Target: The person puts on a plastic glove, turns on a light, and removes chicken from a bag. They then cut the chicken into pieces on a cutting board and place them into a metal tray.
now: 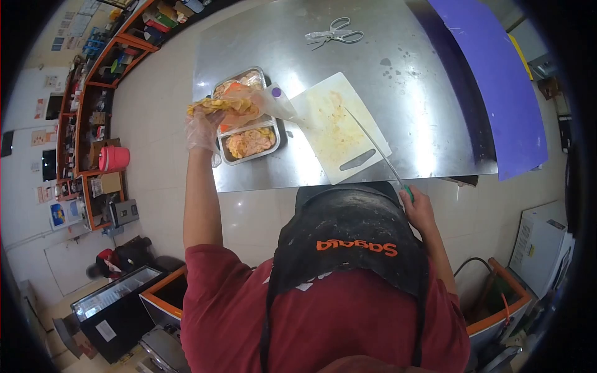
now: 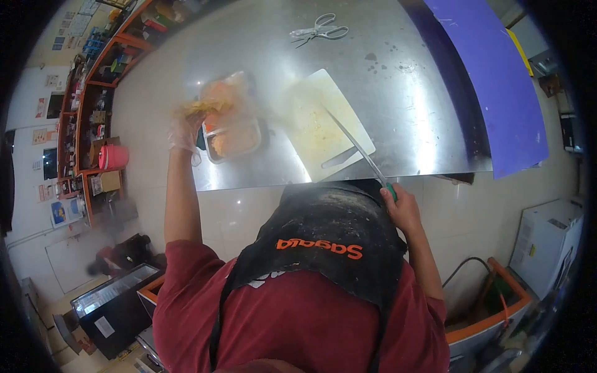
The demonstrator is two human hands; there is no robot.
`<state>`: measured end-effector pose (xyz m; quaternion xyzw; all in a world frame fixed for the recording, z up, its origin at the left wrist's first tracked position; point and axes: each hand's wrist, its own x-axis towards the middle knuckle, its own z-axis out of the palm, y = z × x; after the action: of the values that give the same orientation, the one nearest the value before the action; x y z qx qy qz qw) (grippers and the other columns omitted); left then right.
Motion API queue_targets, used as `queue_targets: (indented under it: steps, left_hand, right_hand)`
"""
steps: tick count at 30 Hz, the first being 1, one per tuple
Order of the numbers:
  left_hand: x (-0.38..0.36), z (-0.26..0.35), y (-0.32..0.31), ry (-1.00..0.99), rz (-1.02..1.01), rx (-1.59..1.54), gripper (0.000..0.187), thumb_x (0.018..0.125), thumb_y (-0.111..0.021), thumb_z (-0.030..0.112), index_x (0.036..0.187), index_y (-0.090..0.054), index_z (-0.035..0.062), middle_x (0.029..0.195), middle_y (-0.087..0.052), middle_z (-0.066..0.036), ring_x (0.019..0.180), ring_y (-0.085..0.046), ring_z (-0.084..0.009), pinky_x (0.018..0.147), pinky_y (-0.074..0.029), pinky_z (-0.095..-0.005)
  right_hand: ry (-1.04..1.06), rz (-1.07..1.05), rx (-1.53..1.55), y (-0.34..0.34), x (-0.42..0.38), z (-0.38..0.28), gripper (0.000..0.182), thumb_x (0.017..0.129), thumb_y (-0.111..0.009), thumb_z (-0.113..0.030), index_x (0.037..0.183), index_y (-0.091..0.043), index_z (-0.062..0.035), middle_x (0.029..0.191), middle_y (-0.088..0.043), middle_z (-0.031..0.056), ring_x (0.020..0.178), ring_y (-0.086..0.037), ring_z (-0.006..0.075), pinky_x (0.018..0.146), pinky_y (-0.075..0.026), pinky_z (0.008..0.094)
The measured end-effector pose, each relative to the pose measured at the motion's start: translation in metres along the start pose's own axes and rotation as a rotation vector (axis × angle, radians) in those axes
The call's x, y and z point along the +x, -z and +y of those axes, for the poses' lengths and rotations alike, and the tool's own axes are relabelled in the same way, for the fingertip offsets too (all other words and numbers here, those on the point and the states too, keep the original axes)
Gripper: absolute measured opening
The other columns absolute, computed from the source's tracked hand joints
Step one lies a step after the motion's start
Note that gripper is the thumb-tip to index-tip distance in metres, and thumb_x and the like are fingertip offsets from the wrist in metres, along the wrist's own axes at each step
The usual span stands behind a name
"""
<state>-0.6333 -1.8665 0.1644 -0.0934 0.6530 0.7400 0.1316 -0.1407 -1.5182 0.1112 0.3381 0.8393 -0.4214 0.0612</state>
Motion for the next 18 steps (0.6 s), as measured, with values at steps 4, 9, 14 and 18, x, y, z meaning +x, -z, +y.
queue_targets:
  steps: [4, 9, 14, 18]
  left_hand:
    - [0.045, -0.015, 0.035, -0.191, -0.138, 0.309, 0.041, 0.110, -0.041, 0.032, 0.133, -0.043, -0.0021, 0.125, -0.060, -0.024, 0.107, -0.068, -0.0391, 0.086, -0.064, -0.0487]
    - [0.032, 0.016, 0.003, -0.019, 0.063, -0.122, 0.043, 0.109, -0.043, 0.037, 0.136, -0.043, 0.0032, 0.131, -0.058, -0.018, 0.109, -0.067, -0.0360, 0.087, -0.062, -0.0503]
    - [0.050, 0.034, 0.006, -0.120, 0.066, 0.076, 0.049, 0.107, -0.045, 0.047, 0.132, -0.052, 0.0047, 0.125, -0.062, -0.015, 0.110, -0.068, -0.0297, 0.087, -0.059, -0.0419]
    - [0.063, 0.045, -0.004, -0.323, 0.163, 0.490, 0.055, 0.106, -0.044, 0.053, 0.122, -0.061, 0.0029, 0.111, -0.067, -0.015, 0.101, -0.069, -0.0241, 0.080, -0.056, -0.0356]
  right_hand:
    - [-0.007, -0.019, -0.007, -0.002, -0.001, -0.003, 0.050, 0.102, -0.057, -0.048, 0.091, -0.059, 0.0006, 0.073, -0.062, 0.0256, 0.076, -0.062, 0.0500, 0.066, -0.047, 0.0500]
    - [0.003, -0.022, 0.010, -0.001, -0.004, -0.010, 0.049, 0.102, -0.058, -0.047, 0.090, -0.059, 0.0004, 0.073, -0.064, 0.0242, 0.075, -0.063, 0.0488, 0.066, -0.048, 0.0498]
    - [0.023, 0.004, 0.018, -0.001, -0.005, -0.008, 0.048, 0.102, -0.058, -0.046, 0.090, -0.058, 0.0005, 0.072, -0.064, 0.0240, 0.073, -0.063, 0.0484, 0.064, -0.047, 0.0491]
    - [0.022, 0.001, 0.002, -0.002, -0.003, -0.010, 0.048, 0.102, -0.058, -0.046, 0.091, -0.058, 0.0008, 0.072, -0.062, 0.0250, 0.073, -0.063, 0.0491, 0.064, -0.047, 0.0500]
